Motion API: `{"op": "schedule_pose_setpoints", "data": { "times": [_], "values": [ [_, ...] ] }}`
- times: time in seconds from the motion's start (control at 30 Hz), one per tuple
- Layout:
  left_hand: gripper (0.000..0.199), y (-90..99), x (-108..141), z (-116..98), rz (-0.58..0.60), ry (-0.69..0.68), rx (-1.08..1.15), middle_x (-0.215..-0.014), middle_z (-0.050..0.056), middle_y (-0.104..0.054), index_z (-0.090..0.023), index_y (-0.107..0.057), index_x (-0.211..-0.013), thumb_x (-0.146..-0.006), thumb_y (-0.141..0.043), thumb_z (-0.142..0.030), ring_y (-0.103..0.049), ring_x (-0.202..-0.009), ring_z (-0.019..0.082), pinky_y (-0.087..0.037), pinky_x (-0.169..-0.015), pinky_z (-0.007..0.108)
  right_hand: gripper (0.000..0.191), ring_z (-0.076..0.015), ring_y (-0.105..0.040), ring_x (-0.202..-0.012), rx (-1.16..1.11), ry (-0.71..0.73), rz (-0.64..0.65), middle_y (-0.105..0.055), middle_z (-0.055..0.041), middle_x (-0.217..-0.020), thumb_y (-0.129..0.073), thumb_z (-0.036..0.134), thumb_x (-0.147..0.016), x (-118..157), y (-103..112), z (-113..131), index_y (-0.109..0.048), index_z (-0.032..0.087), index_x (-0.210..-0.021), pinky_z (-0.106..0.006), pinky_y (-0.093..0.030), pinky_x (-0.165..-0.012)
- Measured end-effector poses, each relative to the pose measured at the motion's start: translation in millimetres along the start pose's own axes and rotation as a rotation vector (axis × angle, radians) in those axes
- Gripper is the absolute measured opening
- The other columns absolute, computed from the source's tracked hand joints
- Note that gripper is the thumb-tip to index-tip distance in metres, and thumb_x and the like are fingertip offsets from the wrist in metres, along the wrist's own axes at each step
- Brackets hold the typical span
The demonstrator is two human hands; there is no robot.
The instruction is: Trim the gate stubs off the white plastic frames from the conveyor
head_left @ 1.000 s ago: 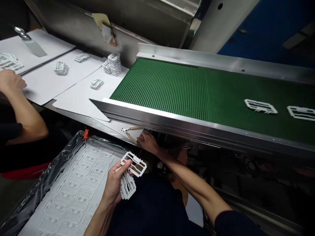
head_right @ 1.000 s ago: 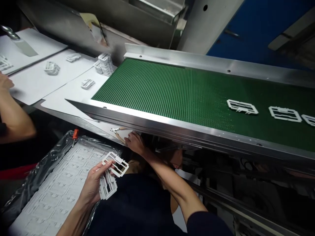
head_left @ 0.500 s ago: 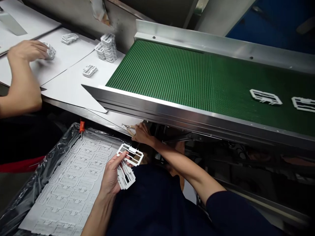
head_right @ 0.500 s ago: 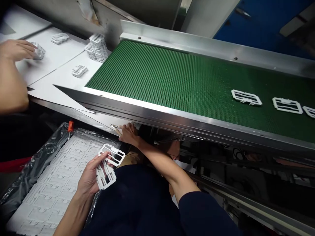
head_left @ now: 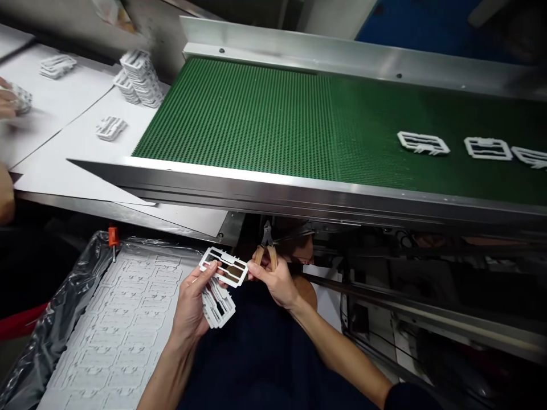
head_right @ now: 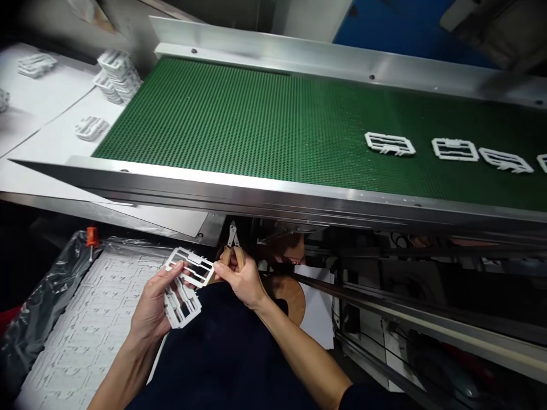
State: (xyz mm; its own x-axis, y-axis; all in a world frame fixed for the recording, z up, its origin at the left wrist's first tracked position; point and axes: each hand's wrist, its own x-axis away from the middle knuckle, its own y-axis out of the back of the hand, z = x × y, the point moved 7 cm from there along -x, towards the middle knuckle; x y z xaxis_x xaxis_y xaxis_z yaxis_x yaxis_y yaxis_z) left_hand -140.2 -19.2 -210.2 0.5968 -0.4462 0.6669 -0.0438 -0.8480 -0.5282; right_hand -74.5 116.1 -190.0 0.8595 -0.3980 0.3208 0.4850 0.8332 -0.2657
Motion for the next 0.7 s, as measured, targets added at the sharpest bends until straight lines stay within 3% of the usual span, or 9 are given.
{"op": "schedule_pose_setpoints", "data": {
  "times": [0.33,0.7],
  "values": [
    [0.021,-18.4,6,0,-0.031,-0.065,-0.175,-0.064,-0.001,-0.059,-0.012,-0.063,-0.082,-0.068,-0.074,-0.022,-0.052,-0.051,0.008,-0.044,-0.045,0.016,0.017,-0.0135,-0.063,-0.068,0.13,0.039,-0.029,-0.059,0.0008,-0.075,-0.065,0.026,-0.075,12,20,29,-0.052,0.017,-0.083,-0.027,-0.053,-0.07],
    [0.02,-24.3,7,2,-0.024,-0.089,-0.212,-0.062,-0.001,-0.059,-0.013,-0.063,-0.079,-0.065,-0.074,-0.022,-0.052,-0.05,0.009,-0.044,-0.046,0.016,0.015,-0.0126,-0.061,-0.067,0.181,0.018,-0.033,-0.057,0.0014,-0.075,-0.062,0.025,-0.075,14,27,27,-0.052,0.019,-0.083,-0.027,-0.051,-0.072]
  ]
}}
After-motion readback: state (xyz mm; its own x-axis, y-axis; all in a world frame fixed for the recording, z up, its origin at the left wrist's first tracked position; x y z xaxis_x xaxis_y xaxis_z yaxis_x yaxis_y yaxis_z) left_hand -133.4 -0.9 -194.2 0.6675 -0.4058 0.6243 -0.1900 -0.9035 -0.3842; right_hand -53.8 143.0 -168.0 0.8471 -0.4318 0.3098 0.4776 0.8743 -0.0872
